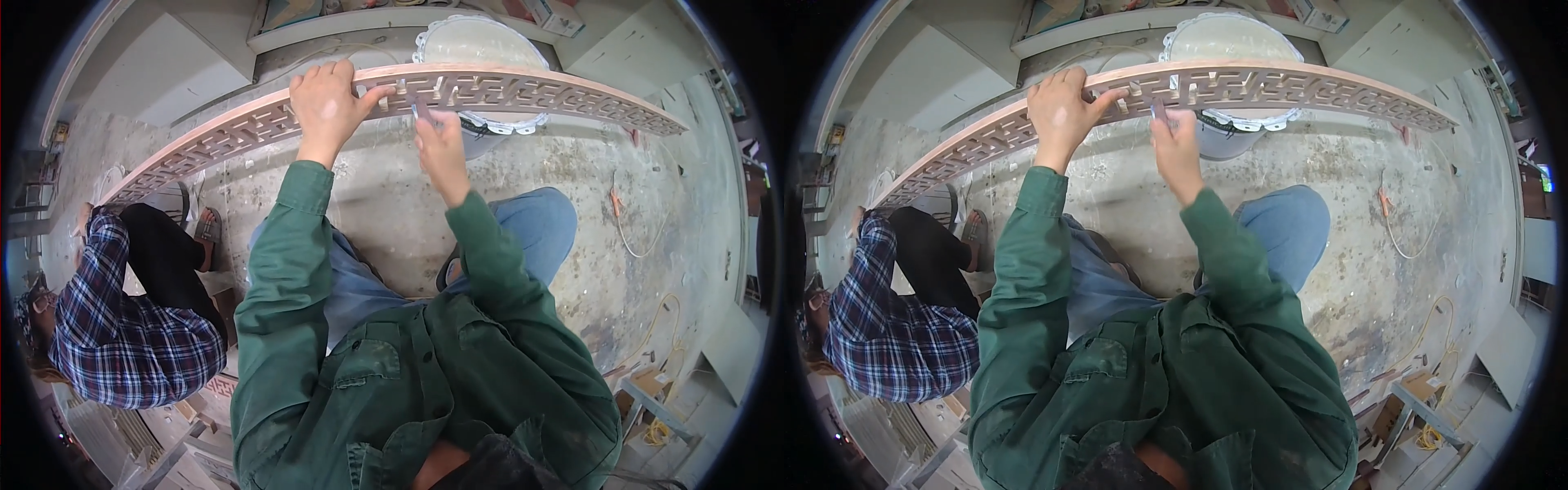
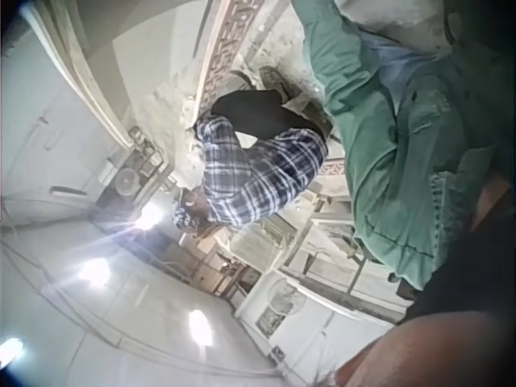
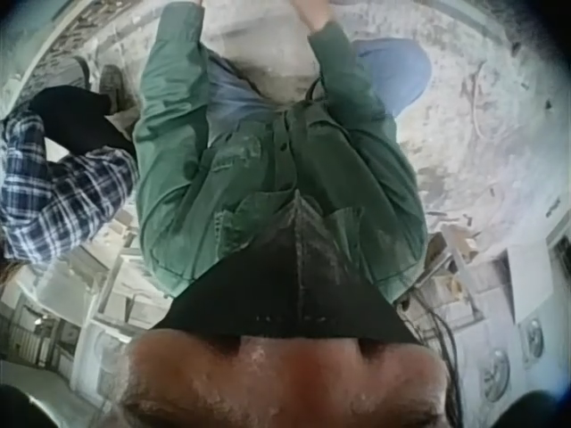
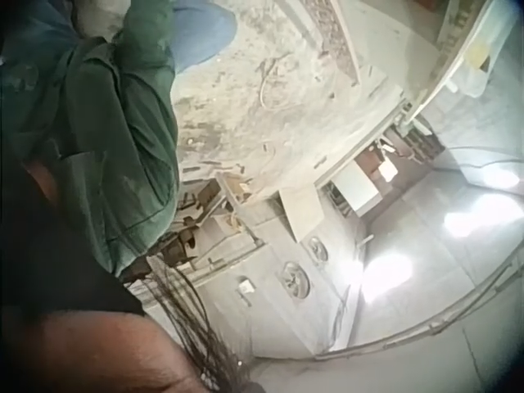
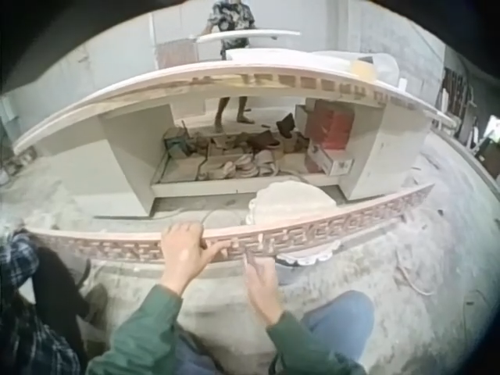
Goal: Sanding the edges and surface of a decorative wooden lattice strip.
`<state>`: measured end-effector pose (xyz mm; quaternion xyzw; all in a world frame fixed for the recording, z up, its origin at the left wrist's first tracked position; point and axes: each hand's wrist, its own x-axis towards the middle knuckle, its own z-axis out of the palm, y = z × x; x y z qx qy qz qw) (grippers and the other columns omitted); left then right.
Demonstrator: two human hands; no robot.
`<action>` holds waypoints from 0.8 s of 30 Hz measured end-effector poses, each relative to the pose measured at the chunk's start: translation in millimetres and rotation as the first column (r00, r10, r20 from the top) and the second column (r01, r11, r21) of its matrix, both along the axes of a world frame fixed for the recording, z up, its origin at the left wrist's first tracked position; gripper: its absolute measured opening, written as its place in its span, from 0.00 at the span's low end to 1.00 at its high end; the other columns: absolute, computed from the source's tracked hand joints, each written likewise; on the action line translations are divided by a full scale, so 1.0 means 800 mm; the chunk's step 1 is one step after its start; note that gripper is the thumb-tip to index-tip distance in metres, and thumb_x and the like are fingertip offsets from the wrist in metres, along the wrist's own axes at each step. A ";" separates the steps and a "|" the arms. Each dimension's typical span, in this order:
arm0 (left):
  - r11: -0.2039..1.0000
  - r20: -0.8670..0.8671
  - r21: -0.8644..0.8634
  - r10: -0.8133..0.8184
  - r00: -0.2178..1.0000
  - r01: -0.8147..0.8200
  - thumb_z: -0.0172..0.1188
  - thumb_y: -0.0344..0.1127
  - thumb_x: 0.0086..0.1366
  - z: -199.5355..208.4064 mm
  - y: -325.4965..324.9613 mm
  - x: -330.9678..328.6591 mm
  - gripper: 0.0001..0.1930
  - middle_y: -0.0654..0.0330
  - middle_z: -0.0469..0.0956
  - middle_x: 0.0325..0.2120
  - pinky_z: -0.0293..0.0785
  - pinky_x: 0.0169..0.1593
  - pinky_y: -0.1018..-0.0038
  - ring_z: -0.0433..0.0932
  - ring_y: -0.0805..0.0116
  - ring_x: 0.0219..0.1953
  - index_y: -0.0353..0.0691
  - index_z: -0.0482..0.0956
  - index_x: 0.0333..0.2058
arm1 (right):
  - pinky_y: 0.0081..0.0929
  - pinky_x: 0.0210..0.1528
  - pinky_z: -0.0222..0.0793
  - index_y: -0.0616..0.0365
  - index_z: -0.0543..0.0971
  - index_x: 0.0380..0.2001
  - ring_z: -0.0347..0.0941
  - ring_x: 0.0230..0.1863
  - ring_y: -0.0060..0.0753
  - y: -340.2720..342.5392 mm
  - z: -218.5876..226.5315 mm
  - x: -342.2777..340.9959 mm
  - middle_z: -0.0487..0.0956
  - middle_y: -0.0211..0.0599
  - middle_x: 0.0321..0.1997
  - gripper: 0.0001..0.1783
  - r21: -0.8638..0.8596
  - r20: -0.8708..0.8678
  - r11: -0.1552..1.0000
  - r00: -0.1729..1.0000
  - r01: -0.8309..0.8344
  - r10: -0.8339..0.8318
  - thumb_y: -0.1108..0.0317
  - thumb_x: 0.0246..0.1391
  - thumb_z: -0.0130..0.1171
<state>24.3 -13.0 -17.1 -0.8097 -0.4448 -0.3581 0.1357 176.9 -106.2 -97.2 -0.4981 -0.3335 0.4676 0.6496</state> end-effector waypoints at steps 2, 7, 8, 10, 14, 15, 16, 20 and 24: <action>1.000 -0.023 -0.026 0.009 1.000 -0.009 0.68 0.65 0.41 0.000 0.002 -0.003 0.28 0.65 0.73 0.15 0.61 0.34 0.65 0.73 0.62 0.25 0.44 0.73 0.18 | 0.17 0.22 0.58 0.58 0.63 0.45 0.63 0.21 0.15 -0.044 0.018 -0.005 0.69 0.27 0.22 0.14 -0.066 0.114 0.996 0.992 -0.053 0.060 0.67 0.61 0.54; 1.000 -0.030 -0.003 -0.013 0.999 0.013 0.68 0.65 0.43 0.007 -0.004 0.003 0.28 0.66 0.72 0.14 0.61 0.34 0.65 0.74 0.63 0.25 0.44 0.72 0.18 | 0.16 0.11 0.51 0.52 0.64 0.46 0.57 0.12 0.13 -0.018 0.007 0.008 0.68 0.25 0.20 0.15 -0.125 0.065 0.992 0.997 -0.028 0.036 0.63 0.62 0.55; 0.999 -0.025 0.038 -0.014 1.000 0.015 0.69 0.64 0.43 0.008 -0.003 0.004 0.28 0.67 0.71 0.12 0.61 0.33 0.66 0.74 0.63 0.24 0.45 0.71 0.18 | 0.16 0.11 0.51 0.52 0.64 0.46 0.57 0.12 0.14 -0.004 0.008 0.013 0.68 0.25 0.20 0.15 -0.159 -0.027 0.985 0.998 -0.061 0.057 0.62 0.62 0.55; 0.999 -0.023 0.029 -0.031 0.999 0.031 0.69 0.64 0.43 0.007 -0.001 0.006 0.28 0.67 0.71 0.11 0.61 0.33 0.66 0.73 0.63 0.24 0.44 0.71 0.18 | 0.16 0.11 0.51 0.52 0.65 0.47 0.56 0.11 0.14 -0.002 0.008 0.016 0.68 0.26 0.21 0.15 -0.183 -0.117 0.980 0.991 -0.081 0.060 0.62 0.62 0.55; 0.999 -0.018 0.042 -0.027 0.999 0.028 0.70 0.63 0.43 0.002 0.003 -0.005 0.27 0.68 0.70 0.11 0.61 0.33 0.66 0.73 0.64 0.23 0.45 0.71 0.18 | 0.16 0.13 0.53 0.52 0.66 0.44 0.60 0.15 0.12 -0.047 0.009 0.021 0.71 0.28 0.23 0.13 -0.219 -0.112 0.967 0.988 -0.127 0.104 0.62 0.61 0.56; 0.999 -0.016 0.042 -0.033 0.999 0.034 0.70 0.63 0.43 0.005 0.002 -0.002 0.27 0.68 0.70 0.11 0.61 0.33 0.66 0.73 0.64 0.23 0.45 0.71 0.18 | 0.16 0.13 0.53 0.52 0.66 0.44 0.60 0.15 0.12 -0.057 -0.003 0.034 0.71 0.28 0.23 0.13 -0.219 -0.110 0.968 0.989 -0.121 0.099 0.62 0.61 0.56; 0.999 -0.019 0.028 -0.030 0.999 0.030 0.70 0.63 0.43 0.008 -0.001 0.002 0.27 0.68 0.70 0.11 0.61 0.33 0.66 0.73 0.64 0.23 0.45 0.71 0.18 | 0.22 0.17 0.58 0.53 0.66 0.43 0.65 0.17 0.20 -0.067 -0.026 0.048 0.73 0.32 0.24 0.13 -0.139 0.118 0.990 0.991 -0.038 0.054 0.62 0.61 0.56; 1.000 -0.020 0.026 -0.015 1.000 0.015 0.69 0.64 0.43 0.004 -0.001 0.001 0.27 0.68 0.70 0.11 0.61 0.34 0.67 0.73 0.64 0.23 0.45 0.71 0.18 | 0.44 0.30 0.67 0.55 0.66 0.42 0.76 0.28 0.53 -0.064 -0.011 0.050 0.78 0.48 0.26 0.13 -0.008 0.719 0.997 0.693 0.075 -0.047 0.63 0.60 0.55; 1.000 -0.038 0.024 -0.017 0.999 0.017 0.69 0.64 0.44 0.008 -0.003 0.006 0.28 0.68 0.71 0.11 0.61 0.34 0.67 0.73 0.64 0.23 0.45 0.71 0.18 | 0.41 0.36 0.68 0.59 0.67 0.43 0.76 0.33 0.55 -0.007 -0.012 0.057 0.77 0.50 0.31 0.14 0.018 0.752 0.997 0.656 0.073 -0.062 0.65 0.59 0.56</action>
